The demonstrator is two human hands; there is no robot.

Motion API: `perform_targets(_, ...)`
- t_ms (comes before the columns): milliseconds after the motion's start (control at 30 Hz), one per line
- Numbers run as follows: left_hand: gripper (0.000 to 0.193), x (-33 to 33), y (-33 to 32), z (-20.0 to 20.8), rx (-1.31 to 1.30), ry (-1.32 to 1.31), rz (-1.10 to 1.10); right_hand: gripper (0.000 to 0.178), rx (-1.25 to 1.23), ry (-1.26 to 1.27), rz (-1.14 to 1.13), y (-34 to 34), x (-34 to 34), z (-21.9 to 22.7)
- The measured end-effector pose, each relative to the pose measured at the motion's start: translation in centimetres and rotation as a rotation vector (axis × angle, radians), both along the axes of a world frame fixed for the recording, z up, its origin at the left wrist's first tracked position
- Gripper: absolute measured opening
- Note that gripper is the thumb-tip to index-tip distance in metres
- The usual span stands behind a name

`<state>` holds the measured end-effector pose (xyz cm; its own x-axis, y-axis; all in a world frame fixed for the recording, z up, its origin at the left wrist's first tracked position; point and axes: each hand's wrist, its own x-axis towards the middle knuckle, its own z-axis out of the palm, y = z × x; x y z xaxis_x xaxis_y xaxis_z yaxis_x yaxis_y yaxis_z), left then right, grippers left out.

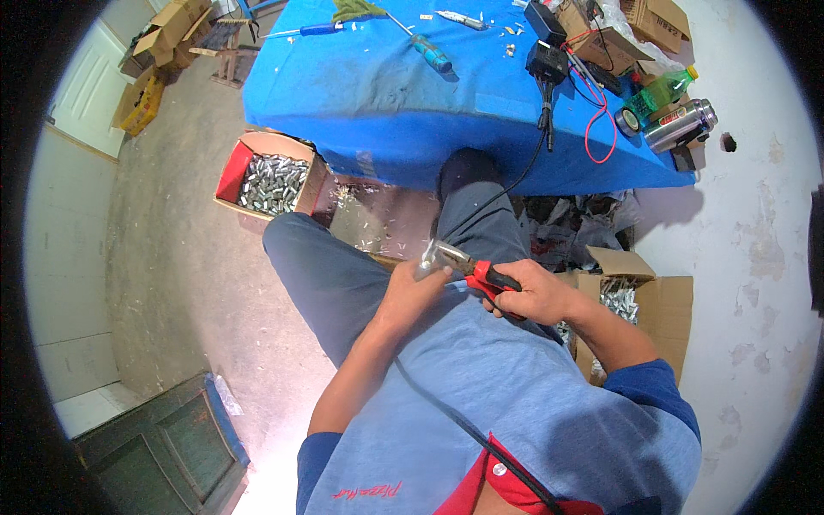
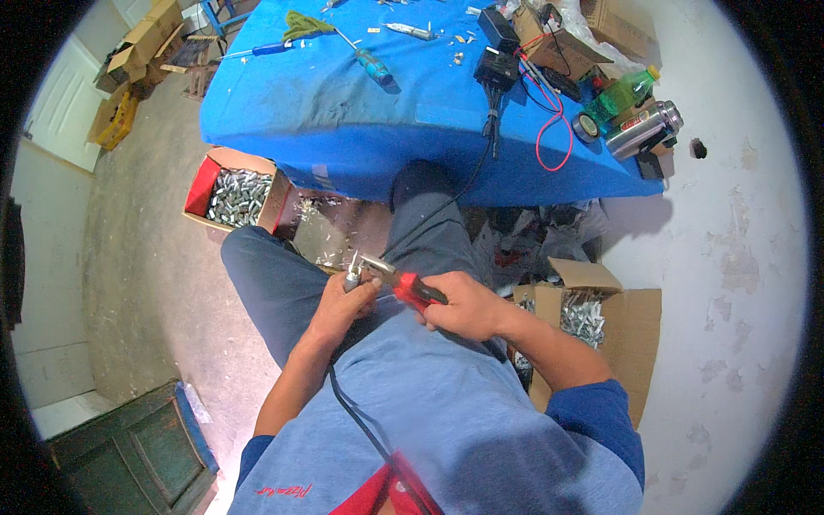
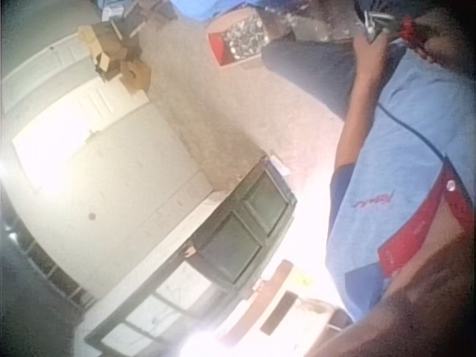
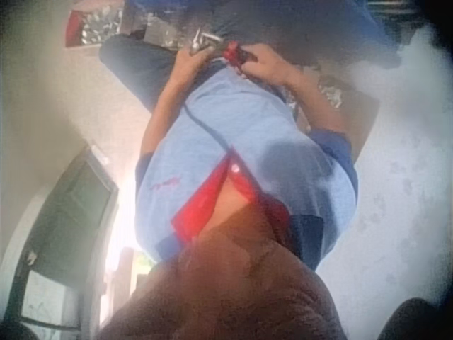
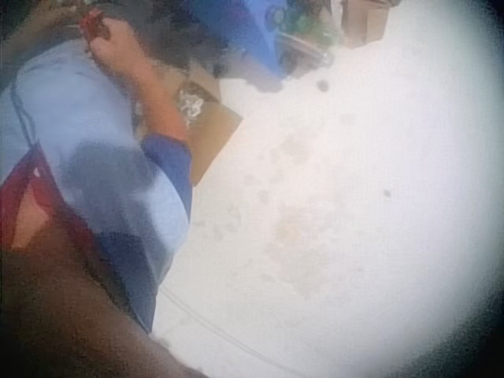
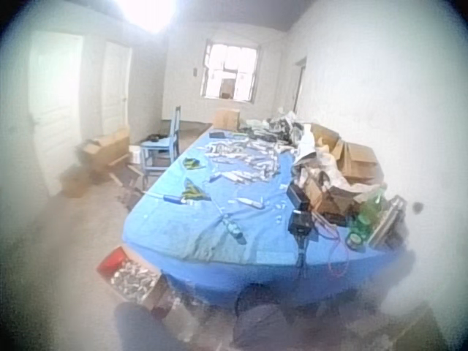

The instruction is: The person assembles small metal components on a table covered in blue cloth. They use a screwdriver to tighten a screw into a metal cylinder and use pliers to adjust a metal rod within the assembly.

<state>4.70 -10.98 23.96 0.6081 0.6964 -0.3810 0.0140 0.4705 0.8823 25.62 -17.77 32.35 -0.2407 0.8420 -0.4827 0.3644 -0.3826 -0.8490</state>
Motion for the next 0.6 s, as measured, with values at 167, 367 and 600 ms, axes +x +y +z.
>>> perform_targets(167,0.018,-0.4,0.1,-1.2,0.305,0.230,0.028,0.028,0.119,-0.337,0.155,0.5,-0.5,1.5)
perform_targets(367,0.016,0.1,0.1,-0.1,0.364,0.306,0.072,0.035,0.091,-0.413,0.190,0.5,-1.0,1.7)
perform_targets(600,0.013,0.4,-0.3,-1.8,0.460,0.247,0.119,0.041,0.074,-0.475,0.273,0.8,-0.9,2.3)
